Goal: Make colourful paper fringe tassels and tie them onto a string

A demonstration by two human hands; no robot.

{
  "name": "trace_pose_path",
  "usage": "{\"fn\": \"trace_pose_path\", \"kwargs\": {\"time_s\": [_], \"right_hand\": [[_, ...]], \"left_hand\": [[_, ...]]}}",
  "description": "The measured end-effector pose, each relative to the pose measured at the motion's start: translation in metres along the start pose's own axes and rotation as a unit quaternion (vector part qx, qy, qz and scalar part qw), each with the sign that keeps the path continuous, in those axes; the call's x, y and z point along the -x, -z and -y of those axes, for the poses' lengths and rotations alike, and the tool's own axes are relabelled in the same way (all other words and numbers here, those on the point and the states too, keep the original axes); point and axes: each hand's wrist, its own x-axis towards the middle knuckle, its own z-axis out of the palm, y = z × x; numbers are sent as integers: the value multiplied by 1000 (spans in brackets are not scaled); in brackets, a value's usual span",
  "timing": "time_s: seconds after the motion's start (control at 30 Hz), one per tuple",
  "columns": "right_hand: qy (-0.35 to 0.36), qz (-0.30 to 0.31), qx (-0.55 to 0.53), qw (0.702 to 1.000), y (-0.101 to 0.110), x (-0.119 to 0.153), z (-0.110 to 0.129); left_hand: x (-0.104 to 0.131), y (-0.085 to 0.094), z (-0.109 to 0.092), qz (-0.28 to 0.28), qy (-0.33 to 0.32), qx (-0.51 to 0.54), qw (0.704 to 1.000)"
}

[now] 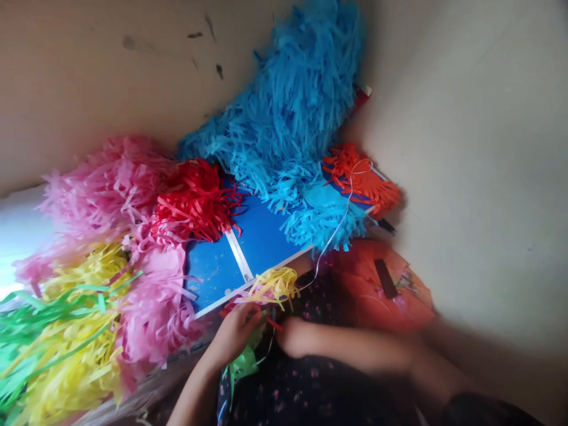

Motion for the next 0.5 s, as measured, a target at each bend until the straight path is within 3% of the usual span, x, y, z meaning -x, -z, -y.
{"fn": "trace_pose_path", "kwargs": {"time_s": [0.13, 0.23, 0.33, 0.5], "right_hand": [[3, 62, 18, 998, 0, -4, -1], [-10, 66, 12, 998, 4, -2, -2], [-51, 35, -21, 998, 6, 5, -2], [-180, -67, -91, 977, 8, 10, -5]], "left_hand": [[1, 0, -3, -11, 1, 6, 1000], [1, 1, -2, -12, 3, 12, 1000], [1, 2, 1, -12, 5, 22, 1000], [0, 4, 8, -9, 12, 45, 999]]}}
